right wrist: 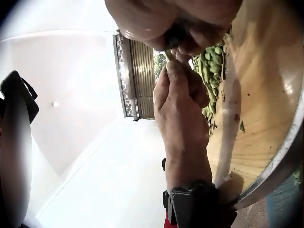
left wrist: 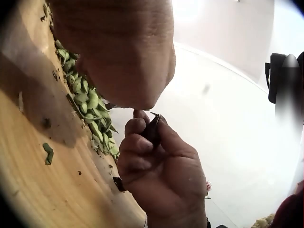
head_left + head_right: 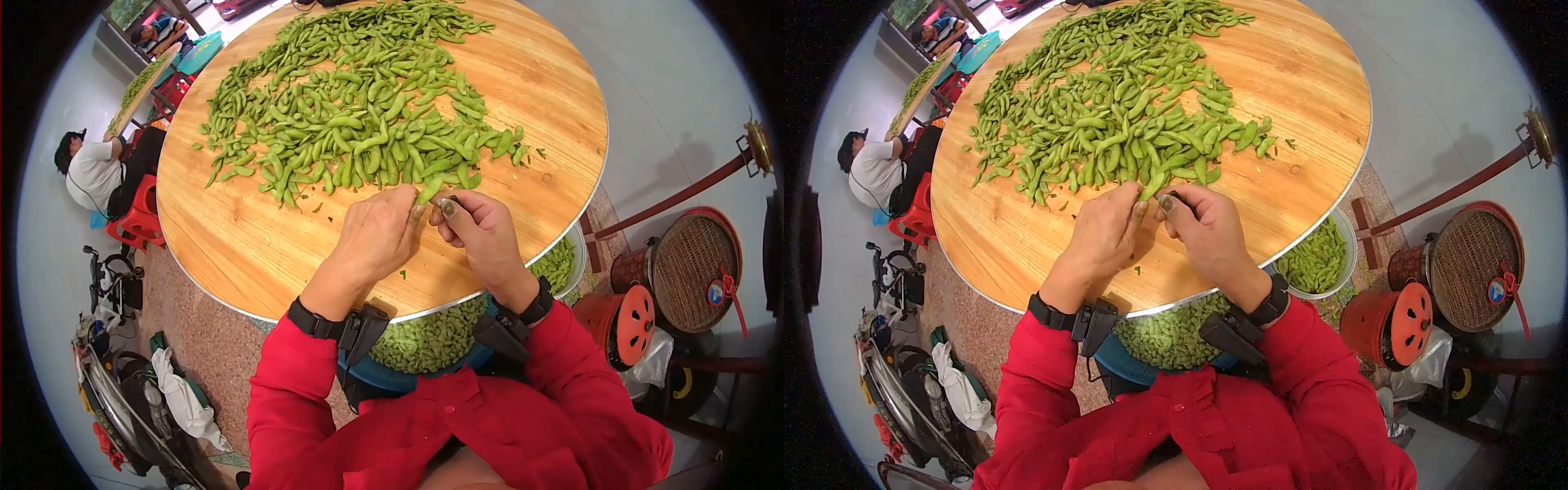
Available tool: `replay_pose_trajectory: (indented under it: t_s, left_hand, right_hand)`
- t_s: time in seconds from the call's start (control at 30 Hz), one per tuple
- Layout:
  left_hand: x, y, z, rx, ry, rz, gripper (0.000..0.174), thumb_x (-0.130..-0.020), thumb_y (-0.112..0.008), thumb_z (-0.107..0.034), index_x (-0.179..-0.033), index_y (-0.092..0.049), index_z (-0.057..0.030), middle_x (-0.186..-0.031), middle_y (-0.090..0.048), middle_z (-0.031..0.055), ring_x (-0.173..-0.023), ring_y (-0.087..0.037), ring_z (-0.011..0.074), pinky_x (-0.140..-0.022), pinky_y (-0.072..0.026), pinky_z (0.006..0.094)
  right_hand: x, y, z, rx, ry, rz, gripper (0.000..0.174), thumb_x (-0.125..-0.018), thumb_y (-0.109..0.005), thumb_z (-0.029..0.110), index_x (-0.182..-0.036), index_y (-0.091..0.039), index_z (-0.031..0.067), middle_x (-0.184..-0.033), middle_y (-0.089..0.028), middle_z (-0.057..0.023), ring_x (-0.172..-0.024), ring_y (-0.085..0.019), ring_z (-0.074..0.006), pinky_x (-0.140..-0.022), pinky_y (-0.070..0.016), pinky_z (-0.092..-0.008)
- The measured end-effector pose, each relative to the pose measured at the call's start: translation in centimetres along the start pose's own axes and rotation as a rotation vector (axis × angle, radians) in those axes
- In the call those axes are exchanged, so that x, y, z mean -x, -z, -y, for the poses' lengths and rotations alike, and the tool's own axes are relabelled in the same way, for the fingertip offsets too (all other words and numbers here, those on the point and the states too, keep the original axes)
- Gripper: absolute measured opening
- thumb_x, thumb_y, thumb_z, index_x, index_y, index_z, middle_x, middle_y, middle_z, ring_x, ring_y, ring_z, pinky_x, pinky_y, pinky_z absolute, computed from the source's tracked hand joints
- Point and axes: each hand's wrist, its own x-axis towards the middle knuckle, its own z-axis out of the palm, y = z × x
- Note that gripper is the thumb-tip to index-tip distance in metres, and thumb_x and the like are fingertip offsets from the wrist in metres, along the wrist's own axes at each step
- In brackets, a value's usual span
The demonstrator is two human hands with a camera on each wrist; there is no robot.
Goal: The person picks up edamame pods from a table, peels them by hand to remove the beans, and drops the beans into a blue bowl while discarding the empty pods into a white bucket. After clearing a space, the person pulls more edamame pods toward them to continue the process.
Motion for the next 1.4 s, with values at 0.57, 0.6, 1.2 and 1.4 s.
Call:
replay_pose_trajectory:
  t_s: [0.57,0.6,1.2,1.4]
  left_hand:
    - [0.0,-0.3,0.2,-0.12,-0.124,-0.017,0.017,-0.079,-0.055,-0.014,-0.075,-0.042,-0.0029,-0.064,-0.052,0.0152,-0.063,-0.053,0.0329,-0.051,-0.0414,0.0398]
    - [0.0,-0.4,0.3,-0.106,-0.138,-0.015,0.017,-0.079,-0.054,-0.015,-0.075,-0.042,-0.0029,-0.064,-0.052,0.0154,-0.063,-0.053,0.0331,-0.052,-0.0414,0.0401]
    - [0.3,-1.6,0.7,1.102,0.349,0.046,0.032,-0.084,-0.056,-0.031,-0.068,-0.043,-0.0058,-0.054,-0.038,-0.0031,-0.044,-0.033,0.0035,-0.037,-0.0257,0.0178]
    - [0.2,-0.9,2.3,1.159,0.282,0.187,0.023,-0.078,-0.063,-0.014,-0.071,-0.043,-0.0049,-0.057,-0.048,0.0008,-0.045,-0.039,0.0033,-0.038,-0.0277,0.0176]
  right_hand:
    - [-0.3,0.4,-0.6,-0.085,-0.035,0.001,0.011,-0.087,-0.05,0.013,-0.085,-0.054,0.0028,-0.073,-0.055,-0.0007,-0.058,-0.044,-0.004,-0.051,-0.0332,-0.0161]
    - [-0.4,0.5,-0.6,-0.099,-0.05,0.004,0.011,-0.087,-0.05,0.013,-0.085,-0.054,0.0029,-0.073,-0.056,-0.001,-0.058,-0.044,-0.0041,-0.051,-0.0333,-0.0162]
    - [-0.6,0.4,0.0,0.261,0.045,0.077,0.007,-0.082,-0.052,0.006,-0.082,-0.055,-0.0001,-0.069,-0.054,0.001,-0.059,-0.045,-0.0035,-0.053,-0.0371,-0.0176]
    - [-1.5,1.0,1.0,0.226,-0.065,0.297,0.008,-0.08,-0.053,0.007,-0.081,-0.058,-0.0001,-0.069,-0.056,0.001,-0.061,-0.048,-0.0023,-0.053,-0.0374,-0.0178]
